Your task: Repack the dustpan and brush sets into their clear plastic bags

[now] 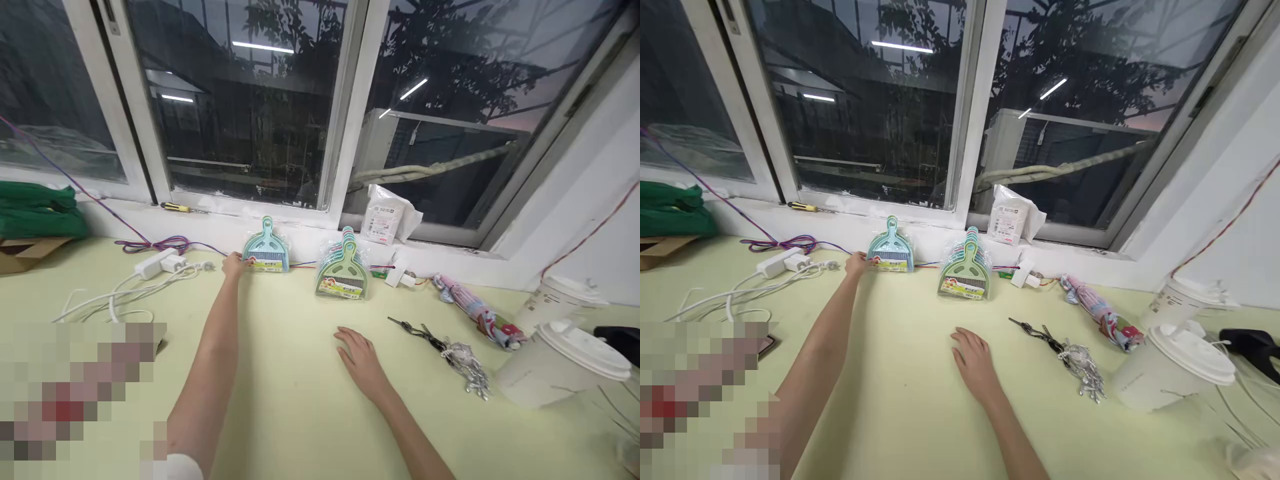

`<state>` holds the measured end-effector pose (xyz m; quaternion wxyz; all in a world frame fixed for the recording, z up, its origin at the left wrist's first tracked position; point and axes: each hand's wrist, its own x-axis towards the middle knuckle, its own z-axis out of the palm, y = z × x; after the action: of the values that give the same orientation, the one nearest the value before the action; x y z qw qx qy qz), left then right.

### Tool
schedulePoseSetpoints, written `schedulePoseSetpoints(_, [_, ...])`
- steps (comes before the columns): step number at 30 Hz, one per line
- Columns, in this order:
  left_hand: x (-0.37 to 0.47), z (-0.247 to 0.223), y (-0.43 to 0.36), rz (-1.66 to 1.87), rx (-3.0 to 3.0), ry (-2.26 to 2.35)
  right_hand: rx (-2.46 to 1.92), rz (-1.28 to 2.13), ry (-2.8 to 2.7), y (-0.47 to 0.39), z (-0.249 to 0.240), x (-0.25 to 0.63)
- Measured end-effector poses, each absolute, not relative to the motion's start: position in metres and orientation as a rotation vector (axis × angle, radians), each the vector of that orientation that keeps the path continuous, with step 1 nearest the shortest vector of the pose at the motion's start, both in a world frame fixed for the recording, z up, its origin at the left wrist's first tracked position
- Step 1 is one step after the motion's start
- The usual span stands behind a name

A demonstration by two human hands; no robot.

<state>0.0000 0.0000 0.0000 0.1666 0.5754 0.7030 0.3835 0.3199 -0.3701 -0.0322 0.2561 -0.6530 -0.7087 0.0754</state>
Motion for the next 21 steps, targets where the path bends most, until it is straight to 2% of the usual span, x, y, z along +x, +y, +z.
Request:
schedulePoseSetpoints(5, [-0.010, 0.005, -0.020, 1.002, 1.744, 1.715, -1.774, 0.179, -1.928, -0.368, -0.037, 0.320])
schedulePoseSetpoints(13, [-0.026, 0.015, -0.122, 1.048, 1.268, 1.164, -1.711, 0.080, -1.948, -0.372, -0.038, 0.323])
schedulePoseSetpoints(16, [0.002, 0.011, -0.189, 1.082, 1.137, 0.991, -1.561, -0.080, -1.878, -0.379, -0.028, 0.318])
schedulePoseSetpoints(21, [0.094, 0.007, -0.292, 1.070, 1.147, 0.838, -1.301, -0.367, -1.697, -0.390, -0.005, 0.298])
